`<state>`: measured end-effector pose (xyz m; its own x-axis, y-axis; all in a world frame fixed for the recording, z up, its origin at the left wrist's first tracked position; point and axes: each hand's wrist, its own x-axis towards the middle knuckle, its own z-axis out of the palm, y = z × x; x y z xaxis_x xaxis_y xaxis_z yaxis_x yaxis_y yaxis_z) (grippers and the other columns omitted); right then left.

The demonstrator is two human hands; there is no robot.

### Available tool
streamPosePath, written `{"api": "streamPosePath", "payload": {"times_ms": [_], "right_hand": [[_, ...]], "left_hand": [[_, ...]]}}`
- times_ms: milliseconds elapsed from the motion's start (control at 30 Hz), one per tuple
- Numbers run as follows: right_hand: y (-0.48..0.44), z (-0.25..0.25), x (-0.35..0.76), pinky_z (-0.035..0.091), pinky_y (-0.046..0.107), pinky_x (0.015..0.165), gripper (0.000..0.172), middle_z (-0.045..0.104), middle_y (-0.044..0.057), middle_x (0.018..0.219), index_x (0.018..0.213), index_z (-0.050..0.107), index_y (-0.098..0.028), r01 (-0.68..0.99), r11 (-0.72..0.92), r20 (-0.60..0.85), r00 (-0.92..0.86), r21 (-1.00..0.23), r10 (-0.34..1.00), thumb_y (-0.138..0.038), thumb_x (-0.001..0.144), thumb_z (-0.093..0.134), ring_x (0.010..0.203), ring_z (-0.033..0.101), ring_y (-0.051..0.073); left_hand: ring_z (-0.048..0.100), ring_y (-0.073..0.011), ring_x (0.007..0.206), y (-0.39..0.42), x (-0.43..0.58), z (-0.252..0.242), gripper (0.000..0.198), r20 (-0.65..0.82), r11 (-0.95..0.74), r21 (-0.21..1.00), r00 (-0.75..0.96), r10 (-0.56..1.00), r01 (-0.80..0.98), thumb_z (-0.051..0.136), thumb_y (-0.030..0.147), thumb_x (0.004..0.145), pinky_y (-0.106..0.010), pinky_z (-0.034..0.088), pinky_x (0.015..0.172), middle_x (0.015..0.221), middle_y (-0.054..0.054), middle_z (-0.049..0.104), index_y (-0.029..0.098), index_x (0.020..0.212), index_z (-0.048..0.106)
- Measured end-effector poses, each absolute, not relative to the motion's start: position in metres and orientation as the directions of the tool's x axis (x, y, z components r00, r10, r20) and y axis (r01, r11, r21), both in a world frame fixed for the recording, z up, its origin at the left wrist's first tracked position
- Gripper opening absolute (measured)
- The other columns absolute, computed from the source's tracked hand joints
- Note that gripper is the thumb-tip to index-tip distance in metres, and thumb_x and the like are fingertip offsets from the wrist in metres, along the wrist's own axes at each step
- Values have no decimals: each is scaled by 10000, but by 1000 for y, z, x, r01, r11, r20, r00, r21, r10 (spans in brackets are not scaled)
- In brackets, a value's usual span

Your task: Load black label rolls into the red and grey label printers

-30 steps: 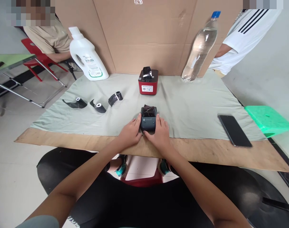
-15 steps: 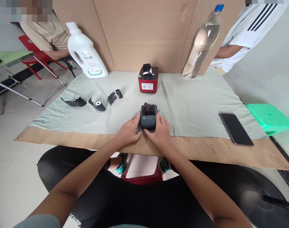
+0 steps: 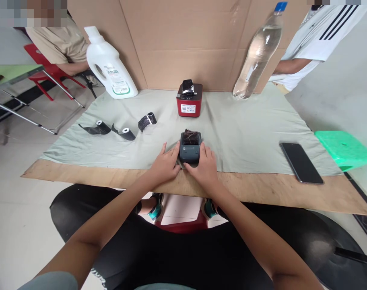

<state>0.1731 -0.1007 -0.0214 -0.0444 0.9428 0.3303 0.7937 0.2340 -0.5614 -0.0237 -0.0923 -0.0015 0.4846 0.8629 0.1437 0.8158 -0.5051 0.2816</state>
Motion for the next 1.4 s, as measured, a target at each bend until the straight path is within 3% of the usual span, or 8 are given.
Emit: {"api": "streamPosePath", "payload": {"times_ms": [500, 700, 1000, 1133, 1400], "right_hand": [[-100, -21, 174, 441, 642, 1131, 1013, 553, 269, 1468, 1606, 374, -67, 786, 244, 345, -42, -568, 938, -592, 816, 729, 1333, 521, 440], [-101, -19, 173, 427, 644, 1145, 1001, 539, 265, 1473, 1609, 363, -66, 787, 244, 335, -50, -567, 941, -560, 820, 731, 1345, 505, 440], [-102, -19, 174, 438, 634, 1137, 991, 529, 259, 1449, 1610, 359, -77, 783, 253, 327, -67, -569, 943, -538, 813, 725, 1347, 496, 437], [-102, -18, 173, 420, 631, 1159, 1006, 515, 277, 1460, 1596, 368, -41, 782, 238, 321, -50, -577, 946, -545, 803, 727, 1357, 489, 439], [-102, -17, 172, 419, 620, 1173, 917, 496, 264, 1479, 1590, 394, -80, 736, 264, 353, -36, -623, 935, -562, 857, 662, 1399, 480, 418]], "left_hand": [[489, -317, 1515, -90, -21, -7, 815, 161, -515, 251, 489, 857, 820, 429, 217, 909, -608, 95, 1350, 1571, -320, 505, -66, 1627, 165], [461, -317, 1537, -91, -20, -10, 831, 191, -498, 307, 460, 867, 811, 441, 219, 899, -605, 130, 1348, 1608, -310, 464, -38, 1639, 163], [596, -301, 1405, -88, -25, -2, 798, 151, -455, 403, 432, 889, 794, 421, 207, 910, -555, 153, 1354, 1511, -254, 597, -18, 1646, 212], [565, -279, 1447, -85, -25, -1, 766, 150, -419, 495, 401, 904, 761, 405, 203, 920, -522, 177, 1356, 1563, -209, 568, 24, 1648, 243], [542, -283, 1471, -90, -18, 2, 693, 188, -407, 550, 367, 911, 729, 388, 350, 1030, -542, 193, 1348, 1626, -175, 505, 94, 1658, 245]]}}
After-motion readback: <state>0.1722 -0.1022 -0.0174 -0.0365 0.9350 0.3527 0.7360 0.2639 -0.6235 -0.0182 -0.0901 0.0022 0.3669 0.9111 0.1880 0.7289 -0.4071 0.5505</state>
